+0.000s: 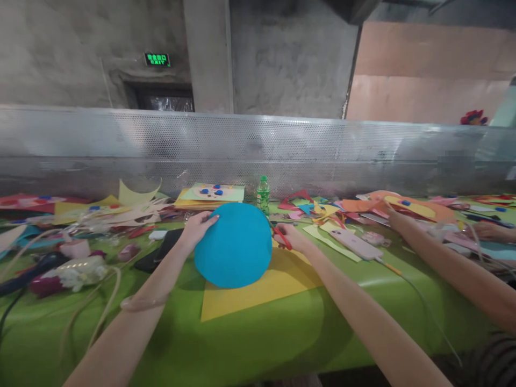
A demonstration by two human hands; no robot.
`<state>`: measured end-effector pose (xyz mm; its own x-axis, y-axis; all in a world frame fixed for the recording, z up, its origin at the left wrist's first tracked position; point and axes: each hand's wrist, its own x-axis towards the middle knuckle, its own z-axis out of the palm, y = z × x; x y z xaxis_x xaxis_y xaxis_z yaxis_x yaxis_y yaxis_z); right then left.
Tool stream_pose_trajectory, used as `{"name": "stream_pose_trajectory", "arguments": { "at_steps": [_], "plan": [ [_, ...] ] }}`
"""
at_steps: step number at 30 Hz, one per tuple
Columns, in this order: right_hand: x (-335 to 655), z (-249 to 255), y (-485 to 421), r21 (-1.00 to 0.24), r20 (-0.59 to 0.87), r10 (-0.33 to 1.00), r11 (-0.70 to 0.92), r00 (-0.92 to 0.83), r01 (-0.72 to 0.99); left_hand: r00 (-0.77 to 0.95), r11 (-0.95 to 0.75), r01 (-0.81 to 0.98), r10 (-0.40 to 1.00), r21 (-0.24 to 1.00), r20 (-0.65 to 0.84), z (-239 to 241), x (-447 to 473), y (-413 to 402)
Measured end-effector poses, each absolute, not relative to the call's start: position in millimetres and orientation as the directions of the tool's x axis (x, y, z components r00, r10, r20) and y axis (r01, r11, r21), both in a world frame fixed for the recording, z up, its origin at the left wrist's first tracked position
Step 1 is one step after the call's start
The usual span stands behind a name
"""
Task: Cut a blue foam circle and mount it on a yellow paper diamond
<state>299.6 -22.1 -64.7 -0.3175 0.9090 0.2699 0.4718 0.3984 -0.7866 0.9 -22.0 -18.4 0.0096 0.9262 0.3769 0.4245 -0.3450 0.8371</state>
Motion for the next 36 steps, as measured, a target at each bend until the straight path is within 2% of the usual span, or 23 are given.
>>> {"name": "stream_pose_trajectory", "arguments": {
  "at_steps": [11,17,25,36],
  "plan": [
    [300.3,-65.4,-21.7,-0.812,0.262,0.917,0.378,-0.300,0.445,-0.010,-0.317,0.412,0.936,0.854,0.352,-16.3,0.5,-24.5],
    [301.1,-63.1,-20.3,-0.829,0.327,0.915,0.398,-0.236,0.393,0.015,-0.323,0.396,0.938,0.860,0.345,-19.2,-0.7,-21.1],
    [301.6,-69.1,-17.2,-0.764,0.316,0.895,0.437,-0.316,0.475,0.051,-0.324,0.443,0.940,0.836,0.338,-21.4,-0.9,-18.0],
    [301.9,-68.4,-19.0,-0.759,0.296,0.897,0.430,-0.329,0.490,0.078,-0.337,0.437,0.938,0.834,0.338,-21.9,-2.6,-16.0]
  ]
}}
